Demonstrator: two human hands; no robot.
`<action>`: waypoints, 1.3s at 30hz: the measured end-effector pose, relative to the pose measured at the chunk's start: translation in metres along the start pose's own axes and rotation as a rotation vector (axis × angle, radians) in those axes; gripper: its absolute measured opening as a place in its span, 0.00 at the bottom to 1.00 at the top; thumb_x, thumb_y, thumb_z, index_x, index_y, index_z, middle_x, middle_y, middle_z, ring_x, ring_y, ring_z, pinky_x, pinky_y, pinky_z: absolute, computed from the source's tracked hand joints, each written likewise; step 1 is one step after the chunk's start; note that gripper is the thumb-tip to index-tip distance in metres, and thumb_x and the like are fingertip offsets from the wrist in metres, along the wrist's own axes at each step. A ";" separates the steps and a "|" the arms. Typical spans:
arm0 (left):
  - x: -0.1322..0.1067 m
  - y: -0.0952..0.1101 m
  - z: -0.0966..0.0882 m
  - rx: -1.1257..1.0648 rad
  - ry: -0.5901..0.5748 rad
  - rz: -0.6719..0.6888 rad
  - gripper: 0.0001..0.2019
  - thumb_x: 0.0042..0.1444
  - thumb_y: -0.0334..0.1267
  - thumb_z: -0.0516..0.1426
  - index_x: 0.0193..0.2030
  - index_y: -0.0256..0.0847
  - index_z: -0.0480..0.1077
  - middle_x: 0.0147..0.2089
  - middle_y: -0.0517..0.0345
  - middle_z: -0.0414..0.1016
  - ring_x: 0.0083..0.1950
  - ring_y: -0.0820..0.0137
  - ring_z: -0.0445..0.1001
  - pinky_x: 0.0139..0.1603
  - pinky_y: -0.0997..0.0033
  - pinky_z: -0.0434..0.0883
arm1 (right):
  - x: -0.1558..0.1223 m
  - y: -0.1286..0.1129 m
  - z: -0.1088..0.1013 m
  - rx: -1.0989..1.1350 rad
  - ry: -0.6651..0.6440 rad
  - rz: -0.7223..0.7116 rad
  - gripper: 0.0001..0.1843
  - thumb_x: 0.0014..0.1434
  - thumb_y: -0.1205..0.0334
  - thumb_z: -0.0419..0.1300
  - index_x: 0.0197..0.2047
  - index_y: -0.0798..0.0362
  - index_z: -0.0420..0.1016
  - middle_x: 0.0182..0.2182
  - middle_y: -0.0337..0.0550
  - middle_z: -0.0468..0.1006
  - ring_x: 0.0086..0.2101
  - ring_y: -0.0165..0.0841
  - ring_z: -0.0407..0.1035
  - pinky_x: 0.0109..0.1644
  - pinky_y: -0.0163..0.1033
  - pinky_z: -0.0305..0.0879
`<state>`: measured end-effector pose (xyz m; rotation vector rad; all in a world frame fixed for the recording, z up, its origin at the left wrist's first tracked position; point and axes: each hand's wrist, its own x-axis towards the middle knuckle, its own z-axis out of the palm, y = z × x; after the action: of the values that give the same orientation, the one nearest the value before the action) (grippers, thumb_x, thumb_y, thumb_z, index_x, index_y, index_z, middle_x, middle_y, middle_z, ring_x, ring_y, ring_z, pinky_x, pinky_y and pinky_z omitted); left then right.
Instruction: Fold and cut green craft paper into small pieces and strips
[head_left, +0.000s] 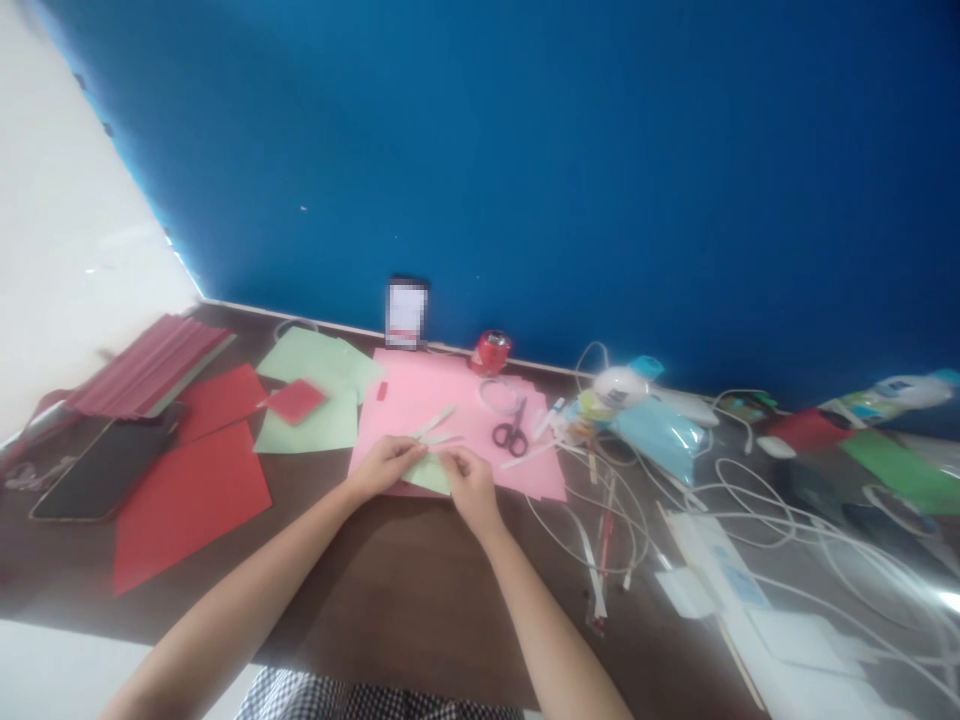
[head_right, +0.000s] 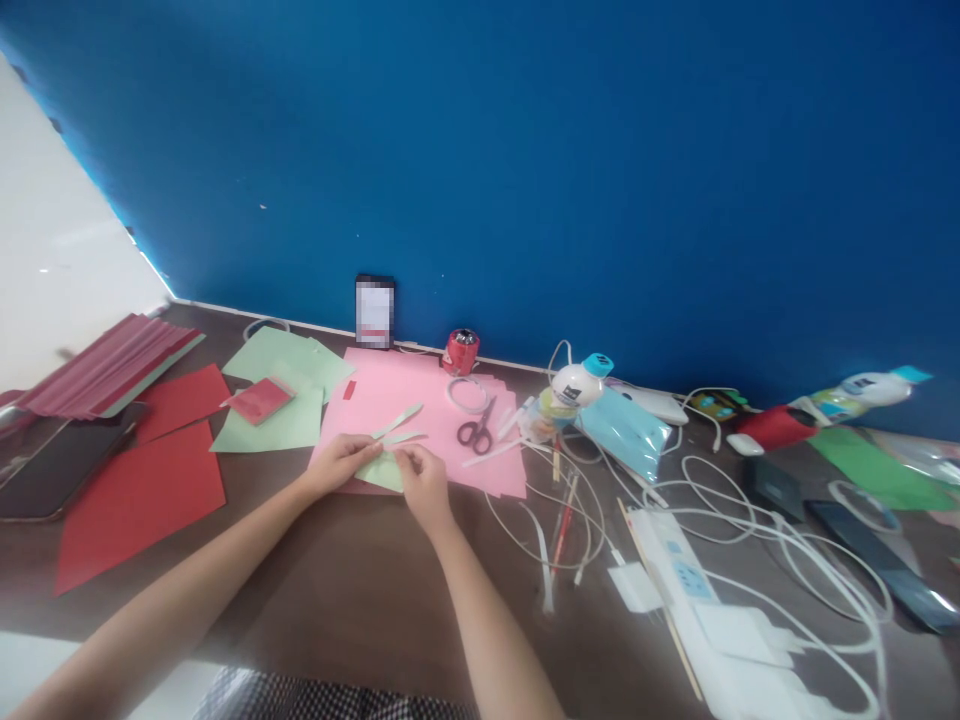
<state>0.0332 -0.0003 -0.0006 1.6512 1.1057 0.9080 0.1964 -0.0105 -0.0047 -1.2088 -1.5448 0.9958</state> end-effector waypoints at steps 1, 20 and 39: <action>0.000 -0.001 -0.001 0.002 0.007 -0.002 0.20 0.54 0.48 0.48 0.21 0.34 0.64 0.19 0.64 0.55 0.23 0.77 0.54 0.24 0.77 0.54 | 0.000 0.000 0.000 0.014 -0.007 0.007 0.12 0.54 0.56 0.54 0.30 0.56 0.71 0.27 0.42 0.74 0.29 0.32 0.67 0.33 0.34 0.62; -0.006 0.005 0.005 0.059 0.044 0.073 0.17 0.54 0.45 0.50 0.27 0.33 0.70 0.21 0.61 0.65 0.24 0.76 0.59 0.24 0.78 0.56 | -0.004 -0.003 -0.002 -0.237 -0.057 -0.120 0.17 0.57 0.53 0.50 0.25 0.55 0.68 0.20 0.37 0.68 0.22 0.27 0.60 0.26 0.31 0.56; -0.001 -0.004 -0.003 0.027 -0.035 0.089 0.20 0.55 0.47 0.48 0.20 0.34 0.63 0.19 0.64 0.54 0.22 0.78 0.54 0.22 0.79 0.55 | 0.001 0.001 -0.008 -0.185 -0.123 -0.076 0.15 0.57 0.55 0.48 0.26 0.55 0.67 0.21 0.36 0.65 0.24 0.28 0.60 0.27 0.31 0.56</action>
<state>0.0288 0.0005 -0.0031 1.7437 1.0325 0.9207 0.2043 -0.0092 -0.0037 -1.2232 -1.7995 0.9073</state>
